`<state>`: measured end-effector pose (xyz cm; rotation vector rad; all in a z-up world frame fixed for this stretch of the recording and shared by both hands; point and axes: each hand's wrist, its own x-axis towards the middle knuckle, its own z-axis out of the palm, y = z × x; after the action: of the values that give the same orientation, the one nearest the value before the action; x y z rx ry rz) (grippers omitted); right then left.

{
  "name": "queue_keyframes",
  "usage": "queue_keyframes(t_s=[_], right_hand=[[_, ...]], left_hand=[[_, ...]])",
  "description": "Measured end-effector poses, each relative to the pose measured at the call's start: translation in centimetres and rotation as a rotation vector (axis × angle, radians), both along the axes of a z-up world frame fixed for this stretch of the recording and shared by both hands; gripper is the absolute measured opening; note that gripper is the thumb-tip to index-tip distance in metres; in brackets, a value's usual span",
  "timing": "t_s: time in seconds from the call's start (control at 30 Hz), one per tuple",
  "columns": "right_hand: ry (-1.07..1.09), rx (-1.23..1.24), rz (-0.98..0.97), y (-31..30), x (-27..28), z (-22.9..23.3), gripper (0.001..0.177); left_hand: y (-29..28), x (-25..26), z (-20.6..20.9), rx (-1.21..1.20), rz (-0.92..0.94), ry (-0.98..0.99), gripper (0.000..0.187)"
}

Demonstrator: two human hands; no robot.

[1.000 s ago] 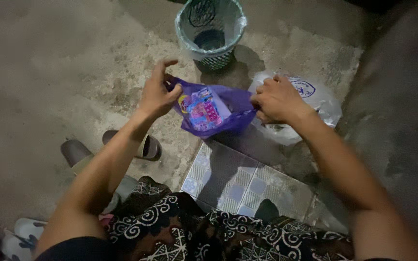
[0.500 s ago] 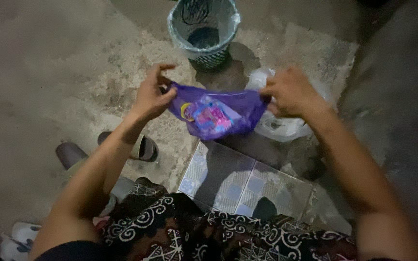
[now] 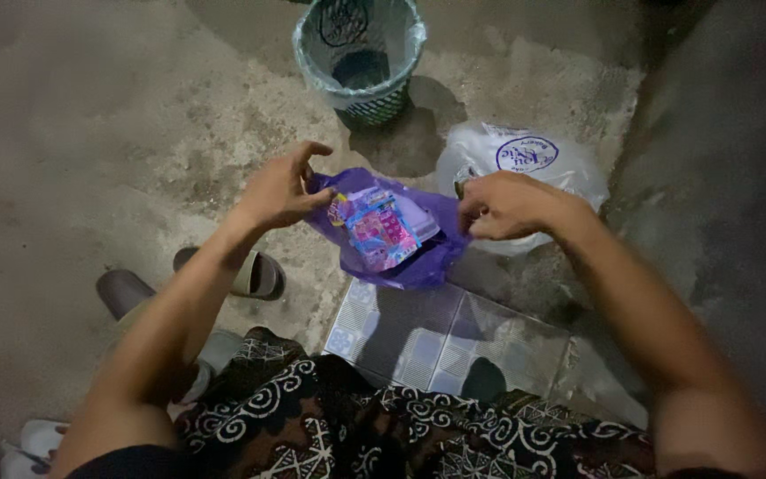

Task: The person sits on the floor and transfers various small items from a white plastic bag into a purple plastic bag. Items include a small box, a yellow-lidded container, and other packaged goods.

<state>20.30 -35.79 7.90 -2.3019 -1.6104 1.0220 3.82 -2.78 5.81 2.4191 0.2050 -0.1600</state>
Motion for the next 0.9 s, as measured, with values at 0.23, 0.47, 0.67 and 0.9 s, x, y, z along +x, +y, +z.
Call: queue_keyframes(t_s=[0.23, 0.47, 0.67, 0.9], right_hand=[[-0.13, 0.056, -0.282, -2.9, 5.1, -2.5, 0.031], [-0.17, -0.385, -0.297, -9.1, 11.4, -13.9, 0.036], [-0.203, -0.379, -0.353, -11.3, 11.8, -21.1, 0.074], [-0.268, 0.472, -0.473, -10.0, 11.6, -16.2, 0.092]], left_hand=[[-0.9, -0.7, 0.7, 0.245, -0.042, -0.126, 0.06], [-3.6, -1.0, 3.2, 0.423, -0.167, -0.23, 0.053], [-4.5, -1.0, 3.2, 0.459, -0.3, -0.234, 0.054], [-0.6, -0.6, 1.9, 0.642, -0.24, -0.125, 0.054]])
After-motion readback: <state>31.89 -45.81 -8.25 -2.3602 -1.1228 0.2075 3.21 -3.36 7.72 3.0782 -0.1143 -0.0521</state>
